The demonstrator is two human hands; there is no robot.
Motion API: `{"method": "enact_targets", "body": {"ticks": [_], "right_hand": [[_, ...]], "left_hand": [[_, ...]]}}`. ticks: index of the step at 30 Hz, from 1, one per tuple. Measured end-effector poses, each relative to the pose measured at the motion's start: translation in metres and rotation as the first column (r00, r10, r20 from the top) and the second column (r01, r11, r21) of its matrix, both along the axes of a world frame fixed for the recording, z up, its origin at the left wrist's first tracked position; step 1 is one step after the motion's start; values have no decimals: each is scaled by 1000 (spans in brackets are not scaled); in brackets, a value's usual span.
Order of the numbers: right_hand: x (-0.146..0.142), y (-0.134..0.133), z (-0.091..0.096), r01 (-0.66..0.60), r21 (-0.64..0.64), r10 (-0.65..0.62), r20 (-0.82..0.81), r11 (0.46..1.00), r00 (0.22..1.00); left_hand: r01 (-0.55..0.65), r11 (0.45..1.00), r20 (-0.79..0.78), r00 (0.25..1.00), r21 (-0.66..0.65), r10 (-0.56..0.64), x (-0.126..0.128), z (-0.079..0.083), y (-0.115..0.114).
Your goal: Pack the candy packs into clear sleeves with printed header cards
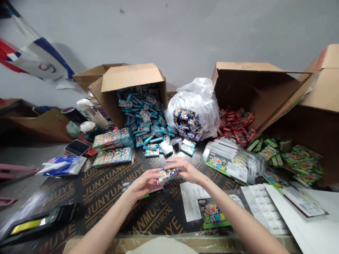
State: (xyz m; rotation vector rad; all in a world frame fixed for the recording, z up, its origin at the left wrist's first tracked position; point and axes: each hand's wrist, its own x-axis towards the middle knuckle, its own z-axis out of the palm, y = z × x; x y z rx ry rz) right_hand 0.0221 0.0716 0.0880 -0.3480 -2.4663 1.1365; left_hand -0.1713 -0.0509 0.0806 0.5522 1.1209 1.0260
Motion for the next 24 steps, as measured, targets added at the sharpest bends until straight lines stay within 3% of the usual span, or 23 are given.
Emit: {"method": "enact_targets", "body": {"ticks": [2,5,8,10,11,12,14,16,17,19,24], "right_hand": [[2,-11,-4,112,-42,-113,-22,993,993],[0,-23,-12,359,-47,-362,-76,932,929],[-10,-39,-19,436,48,-431,-82,899,899],[-16,-47,-23,463,113,-455,-85,879,886],[-17,-49,-25,484,128,-475,-94,866,875],[-17,-49,-28,506,136,-497,-101,852,862],[-13,-46,-34,531,159,-523,-95,832,847],[-7,-43,-39,520,201,-517,-71,830,853],[-4,-42,-41,499,227,-501,-56,836,864],[0,-42,-43,438,276,-452,-15,855,892],[5,-52,-35,270,273,-300,76,923,951]], "left_hand": [[-64,997,56,996,-50,67,9,1,5],[-295,955,10,955,-39,296,21,-6,7],[-332,943,-41,942,2,332,26,-13,5],[-256,962,-207,940,98,271,21,-16,1],[-188,966,-355,903,177,241,15,-17,-3],[-91,962,-530,819,257,219,8,-18,-7],[171,933,-830,526,316,185,-10,-23,-18],[388,897,-961,247,213,122,-24,-30,-28],[440,884,-982,165,156,91,-29,-34,-32],[470,874,-990,120,123,75,-33,-39,-38],[478,844,-964,215,243,155,-27,-31,-36]]}}
